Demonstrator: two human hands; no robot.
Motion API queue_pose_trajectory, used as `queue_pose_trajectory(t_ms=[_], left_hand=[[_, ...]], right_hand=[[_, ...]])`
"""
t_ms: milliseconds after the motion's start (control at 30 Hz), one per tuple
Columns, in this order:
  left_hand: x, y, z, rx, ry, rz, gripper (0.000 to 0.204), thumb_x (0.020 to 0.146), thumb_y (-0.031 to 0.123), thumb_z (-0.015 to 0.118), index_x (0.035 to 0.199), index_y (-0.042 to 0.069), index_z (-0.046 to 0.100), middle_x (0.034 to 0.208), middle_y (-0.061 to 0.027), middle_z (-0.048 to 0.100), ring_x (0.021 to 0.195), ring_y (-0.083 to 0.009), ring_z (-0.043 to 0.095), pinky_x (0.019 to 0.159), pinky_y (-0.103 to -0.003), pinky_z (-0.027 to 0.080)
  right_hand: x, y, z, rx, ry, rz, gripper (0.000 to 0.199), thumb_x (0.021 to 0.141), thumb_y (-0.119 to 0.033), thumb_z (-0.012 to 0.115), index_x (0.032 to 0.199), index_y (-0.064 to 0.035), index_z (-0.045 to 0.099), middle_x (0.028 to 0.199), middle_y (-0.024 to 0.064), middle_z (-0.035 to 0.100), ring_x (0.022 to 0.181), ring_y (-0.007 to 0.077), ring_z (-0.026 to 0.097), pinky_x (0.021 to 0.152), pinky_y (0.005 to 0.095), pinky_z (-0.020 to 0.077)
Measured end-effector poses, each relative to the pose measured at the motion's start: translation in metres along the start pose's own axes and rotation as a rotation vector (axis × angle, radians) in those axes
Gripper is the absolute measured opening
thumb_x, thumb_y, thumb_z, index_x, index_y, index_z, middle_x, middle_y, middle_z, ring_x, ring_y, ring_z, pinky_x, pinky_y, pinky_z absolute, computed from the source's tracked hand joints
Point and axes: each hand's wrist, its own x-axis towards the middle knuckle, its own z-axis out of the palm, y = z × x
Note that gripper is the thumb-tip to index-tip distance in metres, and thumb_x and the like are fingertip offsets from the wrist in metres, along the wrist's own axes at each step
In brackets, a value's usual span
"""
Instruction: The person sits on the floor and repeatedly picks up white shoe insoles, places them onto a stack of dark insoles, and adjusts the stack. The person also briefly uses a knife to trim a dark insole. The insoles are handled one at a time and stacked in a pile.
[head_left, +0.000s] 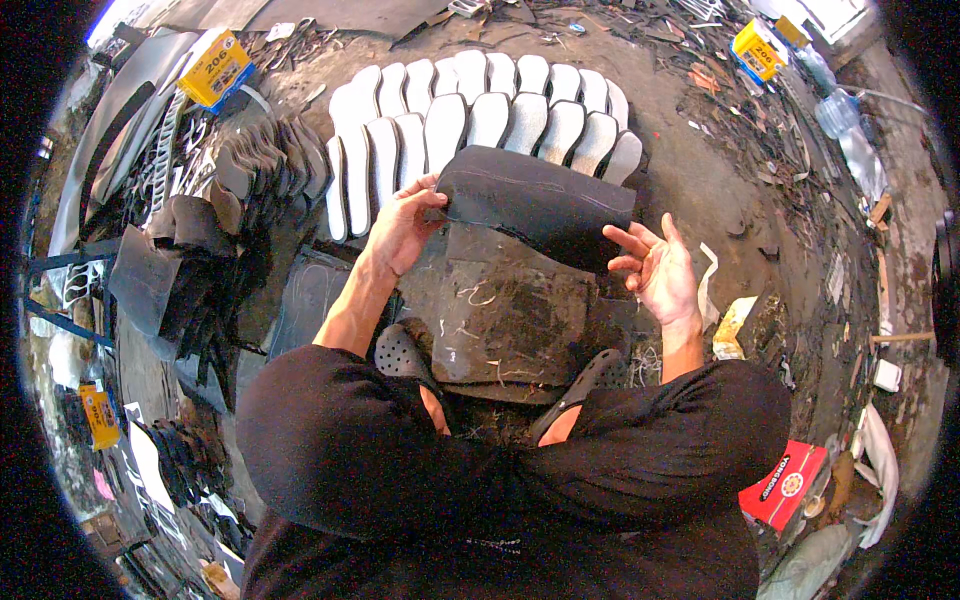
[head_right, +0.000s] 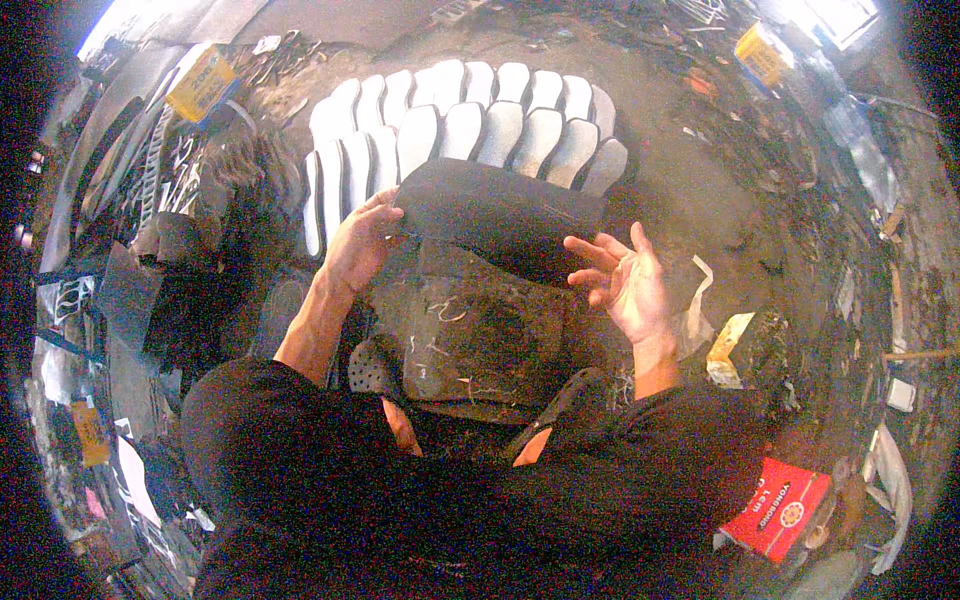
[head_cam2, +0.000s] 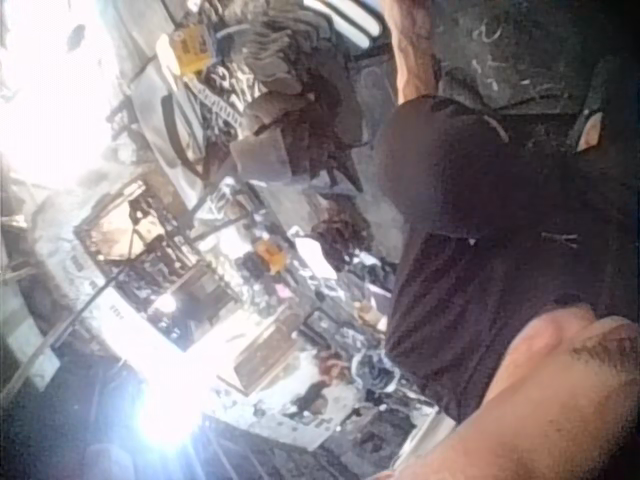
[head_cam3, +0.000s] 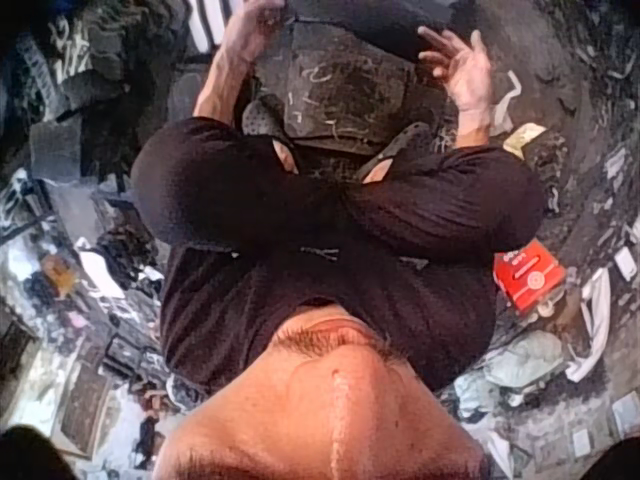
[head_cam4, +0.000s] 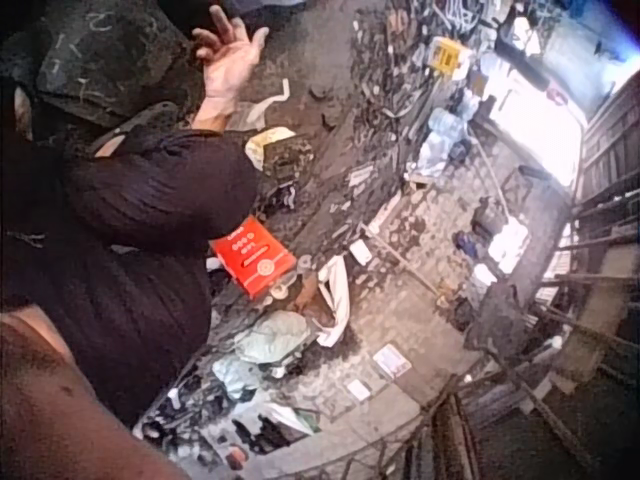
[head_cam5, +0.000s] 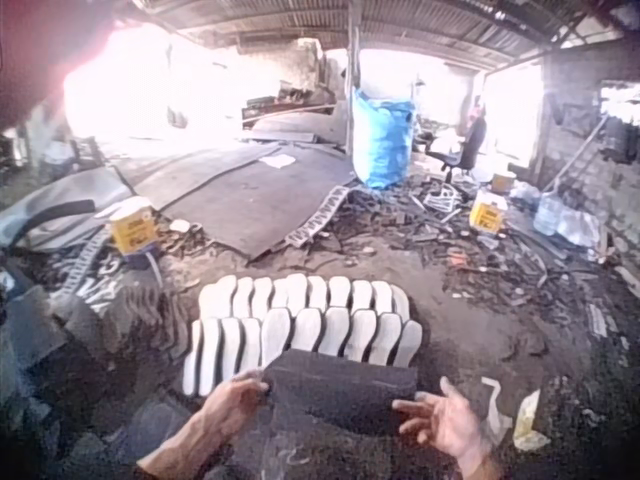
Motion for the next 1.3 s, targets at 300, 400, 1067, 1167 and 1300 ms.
queue_pose_trajectory(t_ms=[300, 400, 1067, 1167, 1300], left_hand=[[-0.031, -0.062, -0.064, 0.63, -0.146, 0.318, 0.026, 0.084, -0.007, 0.064, 0.099, 0.006, 0.082, 0.141, -0.0128, 0.068, 0.128, -0.0195, 0.062, 0.108, -0.035, 0.049], [-0.043, -0.116, -0.097, 0.852, -0.115, 0.204, 0.029, 0.083, -0.005, 0.067, 0.096, 0.013, 0.086, 0.142, -0.0108, 0.069, 0.13, -0.0246, 0.063, 0.111, -0.038, 0.049], [0.091, -0.086, -0.043, 1.311, 0.566, 0.397, 0.094, 0.069, 0.033, 0.099, 0.14, -0.005, 0.049, 0.131, -0.0242, 0.053, 0.124, -0.041, 0.055, 0.106, -0.048, 0.049], [0.091, -0.076, -0.029, 1.276, 0.639, 0.409, 0.078, 0.072, 0.03, 0.092, 0.131, -0.006, 0.056, 0.13, -0.0247, 0.053, 0.123, -0.0385, 0.057, 0.106, -0.045, 0.051], [0.099, -0.035, -0.064, 0.801, 0.61, 0.48, 0.052, 0.082, 0.038, 0.093, 0.11, -0.002, 0.074, 0.086, -0.0038, 0.072, 0.077, -0.0184, 0.066, 0.073, -0.034, 0.055]], right_hand=[[-0.014, 0.077, -0.056, -0.695, 0.173, -0.276, 0.034, 0.108, -0.038, 0.063, 0.121, -0.0082, 0.073, 0.108, 0.0038, 0.076, 0.09, 0.0158, 0.07, 0.077, 0.0301, 0.0561], [-0.024, 0.132, -0.084, -0.87, 0.166, -0.219, 0.022, 0.097, -0.01, 0.075, 0.119, -0.0073, 0.074, 0.102, -0.0044, 0.071, 0.086, 0.0054, 0.059, 0.078, 0.0247, 0.0494], [-0.049, 0.18, -0.05, -1.522, 0.526, -0.361, 0.02, 0.093, -0.012, 0.077, 0.111, -0.0058, 0.069, 0.116, 0.0157, 0.065, 0.114, 0.0367, 0.063, 0.1, 0.0465, 0.0504], [-0.053, 0.172, -0.056, -1.552, 0.591, -0.418, 0.023, 0.094, -0.012, 0.076, 0.115, -0.0051, 0.069, 0.134, 0.0221, 0.058, 0.129, 0.0422, 0.057, 0.109, 0.0505, 0.0471], [-0.051, 0.16, -0.071, -1.526, 0.638, -0.464, 0.022, 0.095, -0.011, 0.074, 0.115, -0.0047, 0.07, 0.132, 0.0196, 0.06, 0.125, 0.0394, 0.06, 0.103, 0.0477, 0.052]])
